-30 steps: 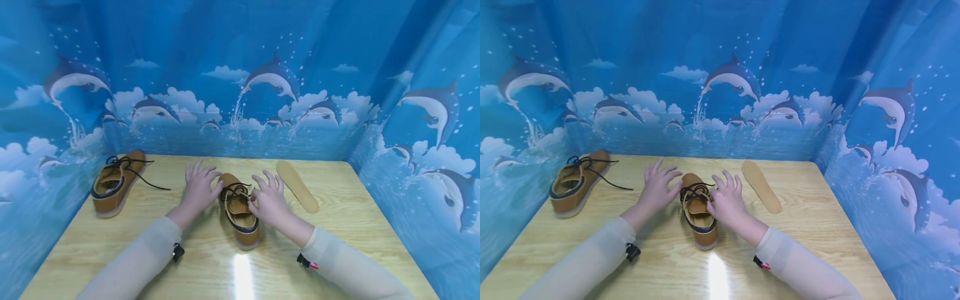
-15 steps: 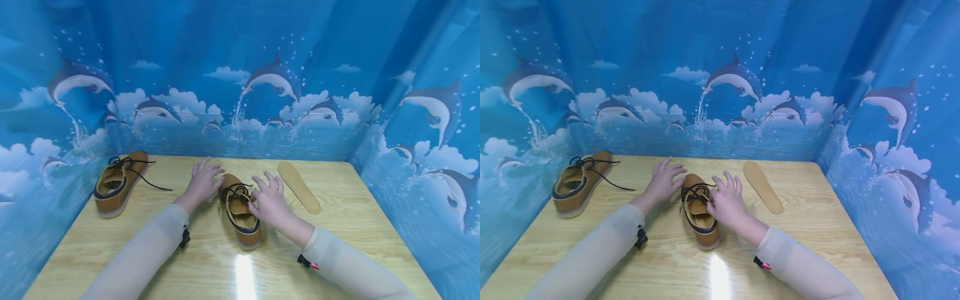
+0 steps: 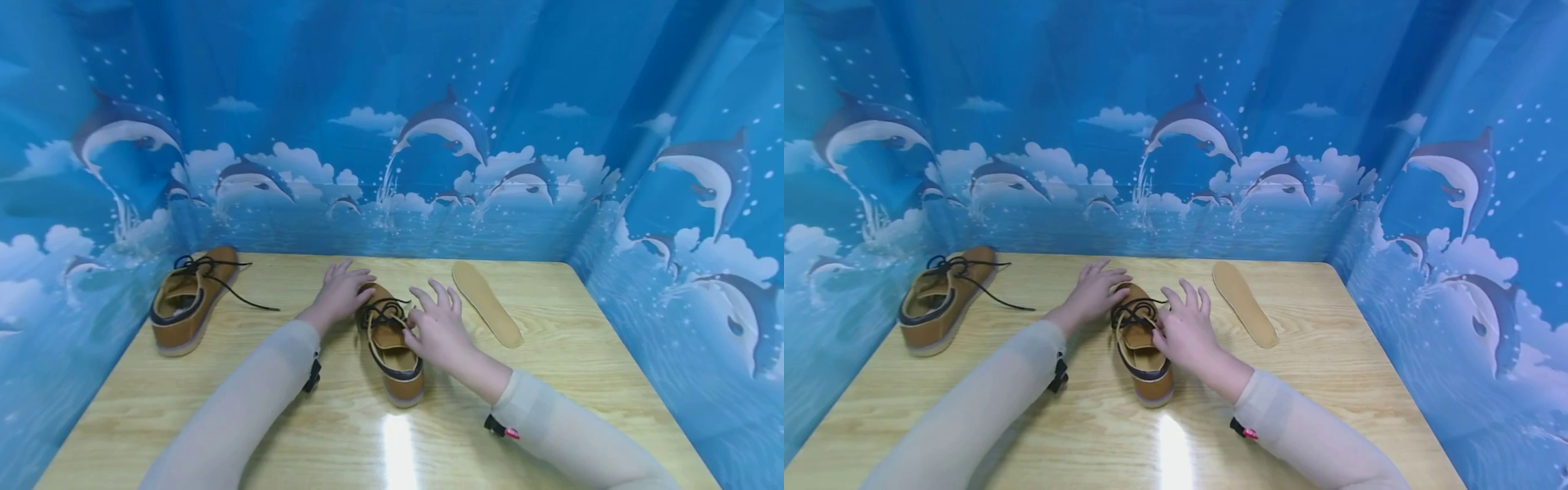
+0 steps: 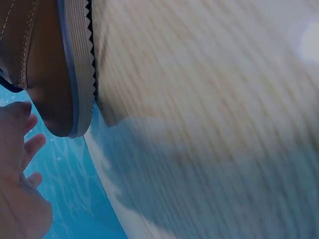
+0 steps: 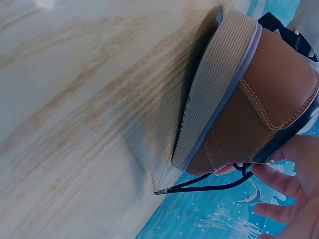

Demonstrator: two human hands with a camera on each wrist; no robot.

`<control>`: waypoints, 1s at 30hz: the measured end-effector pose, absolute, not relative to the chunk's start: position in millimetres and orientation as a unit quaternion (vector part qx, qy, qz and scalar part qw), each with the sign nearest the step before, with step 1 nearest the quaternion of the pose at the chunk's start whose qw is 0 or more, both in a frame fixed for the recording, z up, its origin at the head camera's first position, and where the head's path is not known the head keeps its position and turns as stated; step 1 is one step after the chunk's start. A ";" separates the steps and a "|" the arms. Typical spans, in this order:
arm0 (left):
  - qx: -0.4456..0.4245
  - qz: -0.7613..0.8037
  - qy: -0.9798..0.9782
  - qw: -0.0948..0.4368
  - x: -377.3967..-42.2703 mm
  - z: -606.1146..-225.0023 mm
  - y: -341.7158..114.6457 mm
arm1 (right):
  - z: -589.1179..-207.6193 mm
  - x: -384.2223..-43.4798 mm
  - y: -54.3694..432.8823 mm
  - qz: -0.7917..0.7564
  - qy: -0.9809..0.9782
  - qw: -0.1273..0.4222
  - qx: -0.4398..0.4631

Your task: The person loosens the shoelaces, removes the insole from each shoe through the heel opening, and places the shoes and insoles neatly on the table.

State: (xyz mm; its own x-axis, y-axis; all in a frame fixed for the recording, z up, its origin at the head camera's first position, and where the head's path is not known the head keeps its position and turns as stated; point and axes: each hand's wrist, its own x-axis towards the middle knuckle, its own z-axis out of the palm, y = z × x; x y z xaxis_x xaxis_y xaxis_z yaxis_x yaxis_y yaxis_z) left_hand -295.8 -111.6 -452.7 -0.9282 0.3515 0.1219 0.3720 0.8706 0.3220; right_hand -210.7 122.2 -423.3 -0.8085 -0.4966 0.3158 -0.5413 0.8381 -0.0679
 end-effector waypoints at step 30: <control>-0.189 -0.195 -0.962 -0.001 -285.7 -463.2 -125.2 | -418.7 -213.5 129.7 0.085 -0.956 0.118 0.254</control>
